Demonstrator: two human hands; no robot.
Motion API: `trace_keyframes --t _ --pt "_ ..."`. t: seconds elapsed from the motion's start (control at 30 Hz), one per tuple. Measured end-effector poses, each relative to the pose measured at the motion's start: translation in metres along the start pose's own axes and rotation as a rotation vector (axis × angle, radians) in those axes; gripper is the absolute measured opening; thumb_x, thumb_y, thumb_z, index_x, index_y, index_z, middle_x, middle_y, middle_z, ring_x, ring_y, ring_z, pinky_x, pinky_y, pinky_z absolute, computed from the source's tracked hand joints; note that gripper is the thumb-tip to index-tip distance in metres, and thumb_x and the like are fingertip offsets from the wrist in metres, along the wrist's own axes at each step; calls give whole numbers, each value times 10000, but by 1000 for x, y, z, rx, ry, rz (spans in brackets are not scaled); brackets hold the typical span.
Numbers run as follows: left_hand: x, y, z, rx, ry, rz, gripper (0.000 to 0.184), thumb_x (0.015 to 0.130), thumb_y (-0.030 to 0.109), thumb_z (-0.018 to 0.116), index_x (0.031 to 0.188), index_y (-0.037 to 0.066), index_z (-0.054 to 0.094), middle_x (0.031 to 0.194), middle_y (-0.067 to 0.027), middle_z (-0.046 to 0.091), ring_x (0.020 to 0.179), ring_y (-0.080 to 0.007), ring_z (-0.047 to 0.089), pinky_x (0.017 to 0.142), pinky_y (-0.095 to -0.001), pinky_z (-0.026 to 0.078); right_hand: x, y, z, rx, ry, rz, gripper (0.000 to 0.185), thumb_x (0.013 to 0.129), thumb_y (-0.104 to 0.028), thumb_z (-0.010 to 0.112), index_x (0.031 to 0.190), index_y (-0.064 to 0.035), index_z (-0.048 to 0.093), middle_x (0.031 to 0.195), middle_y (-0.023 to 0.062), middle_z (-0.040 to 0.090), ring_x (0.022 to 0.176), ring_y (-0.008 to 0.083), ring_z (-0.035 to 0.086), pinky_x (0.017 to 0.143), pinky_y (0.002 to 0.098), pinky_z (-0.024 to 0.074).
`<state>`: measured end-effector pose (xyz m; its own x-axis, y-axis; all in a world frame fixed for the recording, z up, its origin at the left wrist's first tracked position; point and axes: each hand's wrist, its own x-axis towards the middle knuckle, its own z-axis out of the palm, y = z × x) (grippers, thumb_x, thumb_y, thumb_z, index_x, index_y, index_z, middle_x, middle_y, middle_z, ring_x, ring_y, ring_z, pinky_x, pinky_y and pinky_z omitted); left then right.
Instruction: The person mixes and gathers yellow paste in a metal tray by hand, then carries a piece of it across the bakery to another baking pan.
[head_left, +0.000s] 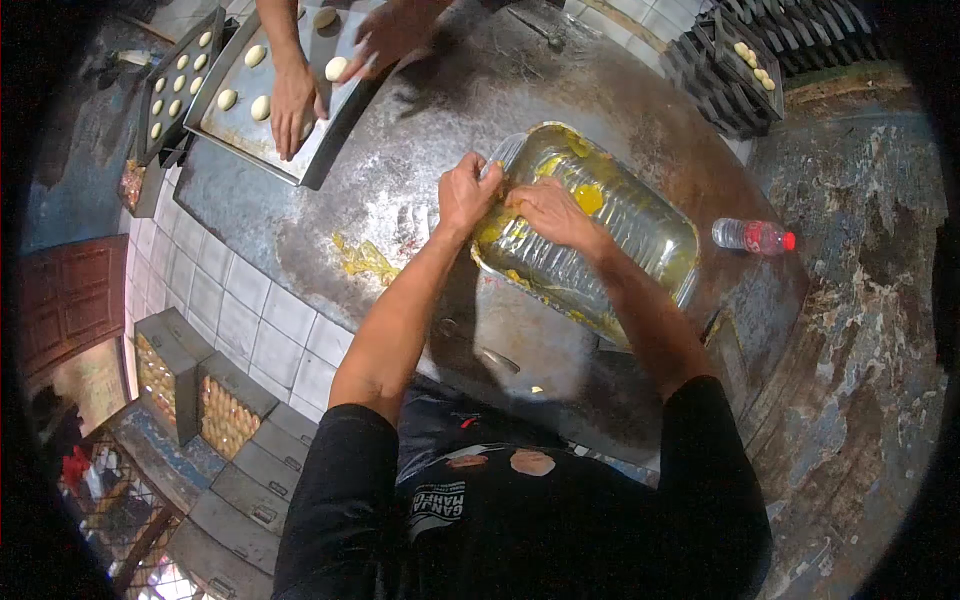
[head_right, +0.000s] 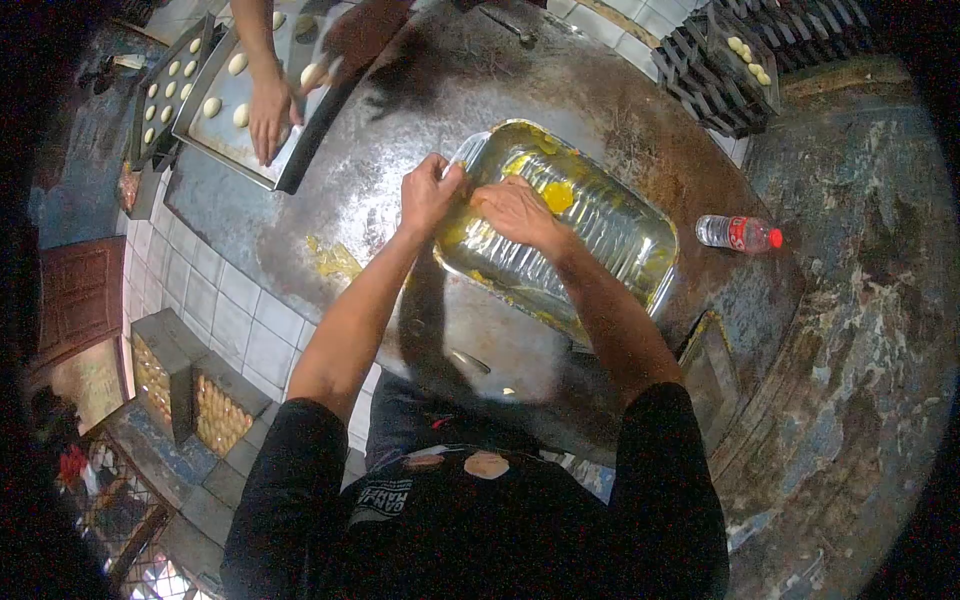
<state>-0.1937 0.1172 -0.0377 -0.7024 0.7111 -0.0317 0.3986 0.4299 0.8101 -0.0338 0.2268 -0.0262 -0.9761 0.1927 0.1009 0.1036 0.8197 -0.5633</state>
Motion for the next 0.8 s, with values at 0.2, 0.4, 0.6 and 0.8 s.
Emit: trace_keyframes --t 0.2,0.4,0.6,0.8 --pt "-2 8 -3 -20 -6 -32 397 888 379 683 807 -2 612 635 -159 613 571 -232 583 586 -394 468 13 -13 -18 -45 -311 106 271 924 -222 461 935 -87 695 932 103 721 878 322 675 834 478 450" --pt "-2 5 -1 -27 3 -34 410 886 384 685 804 -9 600 632 -157 597 566 -226 564 583 -389 467 29 -17 -13 -32 -464 205 293 942 -274 436 925 -92 665 916 140 702 919 354 641 888 488 403" --pt "-2 8 -6 -53 -35 -35 392 869 384 654 820 1 587 672 -219 621 618 -378 627 611 -455 483 15 5 -3 138 -298 174 320 962 -284 415 929 -80 660 902 116 704 924 339 640 885 492 386" --pt "-3 12 -8 -42 -52 -64 396 871 379 660 816 -7 587 661 -208 613 593 -330 611 607 -446 484 7 -17 -13 -166 -292 45 185 869 -204 550 928 -97 688 871 84 684 865 287 668 883 447 411"
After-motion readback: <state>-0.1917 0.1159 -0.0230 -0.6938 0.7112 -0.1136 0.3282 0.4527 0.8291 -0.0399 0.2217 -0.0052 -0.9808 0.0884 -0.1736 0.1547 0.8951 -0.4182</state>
